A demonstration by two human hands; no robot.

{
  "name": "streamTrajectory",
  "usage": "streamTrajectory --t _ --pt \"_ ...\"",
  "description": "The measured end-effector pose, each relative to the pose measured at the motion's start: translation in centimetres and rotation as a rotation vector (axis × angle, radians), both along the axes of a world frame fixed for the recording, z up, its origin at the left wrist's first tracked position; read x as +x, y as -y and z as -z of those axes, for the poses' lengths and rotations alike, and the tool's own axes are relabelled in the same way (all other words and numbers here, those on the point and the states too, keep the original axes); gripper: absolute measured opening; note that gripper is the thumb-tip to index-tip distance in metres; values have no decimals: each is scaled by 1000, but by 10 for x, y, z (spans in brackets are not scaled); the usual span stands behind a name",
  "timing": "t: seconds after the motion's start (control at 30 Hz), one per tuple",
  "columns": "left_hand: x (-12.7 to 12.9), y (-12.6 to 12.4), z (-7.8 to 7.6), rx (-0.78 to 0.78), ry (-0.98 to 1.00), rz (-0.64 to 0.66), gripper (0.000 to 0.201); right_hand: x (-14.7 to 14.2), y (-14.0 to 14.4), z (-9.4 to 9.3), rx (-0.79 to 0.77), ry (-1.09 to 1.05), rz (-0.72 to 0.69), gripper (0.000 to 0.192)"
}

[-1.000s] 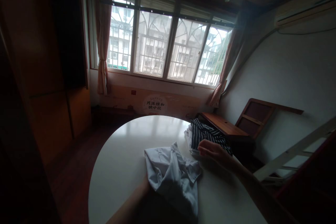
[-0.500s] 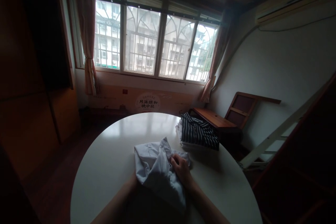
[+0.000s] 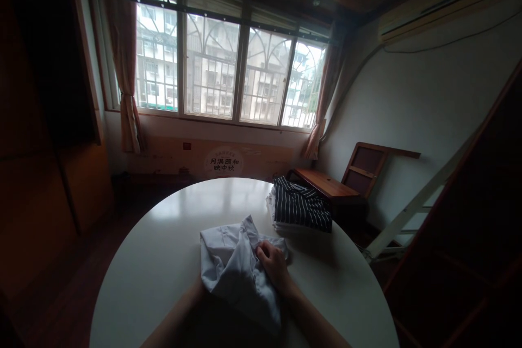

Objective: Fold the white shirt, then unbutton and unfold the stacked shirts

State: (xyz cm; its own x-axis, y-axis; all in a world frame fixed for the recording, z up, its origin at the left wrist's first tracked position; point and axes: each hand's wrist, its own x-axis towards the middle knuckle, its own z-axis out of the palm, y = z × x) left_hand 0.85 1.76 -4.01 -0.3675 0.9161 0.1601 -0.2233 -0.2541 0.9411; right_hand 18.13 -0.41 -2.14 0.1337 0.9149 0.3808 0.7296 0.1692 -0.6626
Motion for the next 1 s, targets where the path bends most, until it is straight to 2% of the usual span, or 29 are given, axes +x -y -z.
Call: streamTrajectory --t 0.17,0.4,0.67,0.8,1.0 --pt "8 8 -12 -5 -74 -8 30 0 1 -1 -10 -11 -2 19" --pt "7 12 -19 -4 -178 36 26 1 0 1 2 -23 -20 20" --pt "16 22 -31 51 -194 100 28 2 -3 6 15 -5 1 20" --pt "17 23 -29 59 -174 88 28 2 -3 5 -1 -1 -7 20" --pt "2 13 -20 -2 -130 21 29 0 -1 1 -10 11 -11 22"
